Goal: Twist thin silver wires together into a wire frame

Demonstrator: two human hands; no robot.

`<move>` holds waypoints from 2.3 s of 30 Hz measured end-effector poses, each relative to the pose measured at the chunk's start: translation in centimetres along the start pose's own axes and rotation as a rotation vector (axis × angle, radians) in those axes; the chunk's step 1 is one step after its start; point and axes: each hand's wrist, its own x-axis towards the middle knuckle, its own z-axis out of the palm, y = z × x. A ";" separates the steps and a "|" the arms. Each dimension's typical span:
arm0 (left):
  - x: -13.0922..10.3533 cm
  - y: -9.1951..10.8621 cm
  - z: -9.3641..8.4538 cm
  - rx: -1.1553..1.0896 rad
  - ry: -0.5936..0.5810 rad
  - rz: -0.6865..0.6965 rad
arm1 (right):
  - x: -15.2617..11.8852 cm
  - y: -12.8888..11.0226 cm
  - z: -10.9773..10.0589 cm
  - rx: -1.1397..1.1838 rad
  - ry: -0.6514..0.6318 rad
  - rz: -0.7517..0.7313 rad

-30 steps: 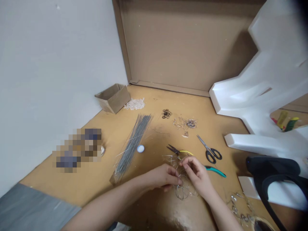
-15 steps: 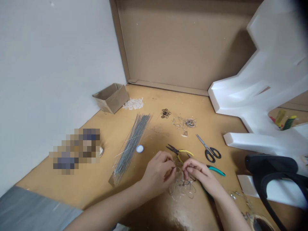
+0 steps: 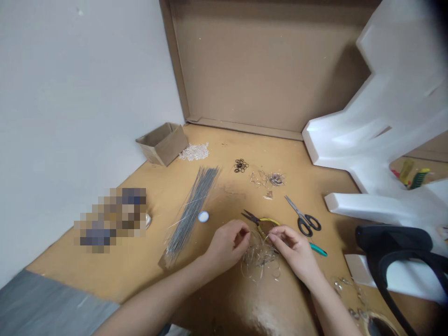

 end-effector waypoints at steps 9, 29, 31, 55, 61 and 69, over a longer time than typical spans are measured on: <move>0.7 -0.8 0.6 -0.400 -0.045 -0.246 | 0.0 -1.2 -0.2 -0.120 -0.047 -0.247; 0.6 -0.2 -0.1 -0.553 -0.181 -0.179 | -0.3 -1.0 -0.3 0.032 -0.135 -0.159; 0.4 -0.1 0.0 -0.397 -0.150 -0.127 | -0.3 -1.0 -0.5 0.111 -0.195 -0.076; 0.2 0.8 0.0 -0.087 -0.232 0.068 | -0.3 -1.6 0.7 0.555 -0.349 0.310; -0.1 0.6 0.1 -0.116 -0.280 0.015 | -0.2 -1.3 0.9 0.484 -0.385 0.250; -0.4 1.2 0.1 0.186 -0.199 0.119 | -0.3 -1.3 1.4 0.422 -0.406 0.288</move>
